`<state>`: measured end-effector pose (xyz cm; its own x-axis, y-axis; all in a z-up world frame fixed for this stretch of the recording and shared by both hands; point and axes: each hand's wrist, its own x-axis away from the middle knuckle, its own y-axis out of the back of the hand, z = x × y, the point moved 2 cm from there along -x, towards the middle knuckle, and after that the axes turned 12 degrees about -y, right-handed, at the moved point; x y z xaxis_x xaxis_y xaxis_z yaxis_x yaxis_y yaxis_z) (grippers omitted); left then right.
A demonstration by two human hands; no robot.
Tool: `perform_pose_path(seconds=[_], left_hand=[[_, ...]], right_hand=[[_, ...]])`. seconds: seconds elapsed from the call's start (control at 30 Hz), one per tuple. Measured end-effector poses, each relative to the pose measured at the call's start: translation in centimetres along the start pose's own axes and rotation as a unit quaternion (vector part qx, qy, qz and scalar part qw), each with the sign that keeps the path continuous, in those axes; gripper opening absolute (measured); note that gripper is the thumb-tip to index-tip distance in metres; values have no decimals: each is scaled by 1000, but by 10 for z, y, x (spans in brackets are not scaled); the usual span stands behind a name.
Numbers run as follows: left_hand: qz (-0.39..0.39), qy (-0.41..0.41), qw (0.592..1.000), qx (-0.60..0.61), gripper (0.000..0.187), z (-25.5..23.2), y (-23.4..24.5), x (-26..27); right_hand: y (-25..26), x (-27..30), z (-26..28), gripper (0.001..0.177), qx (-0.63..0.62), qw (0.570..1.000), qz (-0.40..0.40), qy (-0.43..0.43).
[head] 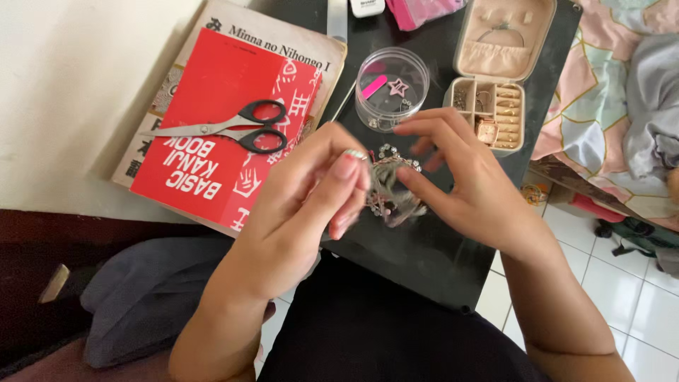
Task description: The person removes a watch and a bracelet, then places them into a jewelry box. They also untangle several beaded bracelets and place them into a clear container. The items are then moved to a dresser.
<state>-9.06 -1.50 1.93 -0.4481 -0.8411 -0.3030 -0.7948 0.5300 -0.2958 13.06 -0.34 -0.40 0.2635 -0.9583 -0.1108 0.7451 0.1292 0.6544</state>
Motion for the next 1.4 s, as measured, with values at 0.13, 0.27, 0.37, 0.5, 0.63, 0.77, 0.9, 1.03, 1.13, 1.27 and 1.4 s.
perform_pose_path(seconds=[0.13,0.27,0.37,0.5,0.63,0.77,0.9,1.03,1.13,1.27,1.4], left_hand=[[50,-57,996,45,29,-6,-16,-17],[35,-83,994,55,25,8,-26,-35],[16,-100,990,97,27,19,-27,-43],[-27,-85,988,127,23,40,-20,-45],[-7,-64,997,-45,28,56,-18,-46],[33,-29,986,-163,35,64,-29,-48],[89,-94,982,-137,31,59,-47,-50],[84,-40,995,-24,19,62,-58,-55],[85,-34,996,-11,17,65,-57,-58],[84,-47,995,-6,15,68,-54,-58],[57,-56,997,-10,18,69,-53,-59]], right_hand=[[-7,13,-1,45,-347,920,165,-79],[-11,26,-13,30,-403,907,90,-79],[-2,36,-27,25,-420,902,1,-100],[17,50,-32,23,-390,911,-93,-95],[34,60,-22,13,-316,931,-165,-81],[44,63,-10,17,-160,957,-241,-7],[49,61,1,23,7,959,-281,33],[49,58,9,24,-6,965,-257,55],[49,59,13,26,-37,966,-252,48],[51,60,14,26,-80,964,-254,20],[53,60,13,25,-93,966,-241,2]])
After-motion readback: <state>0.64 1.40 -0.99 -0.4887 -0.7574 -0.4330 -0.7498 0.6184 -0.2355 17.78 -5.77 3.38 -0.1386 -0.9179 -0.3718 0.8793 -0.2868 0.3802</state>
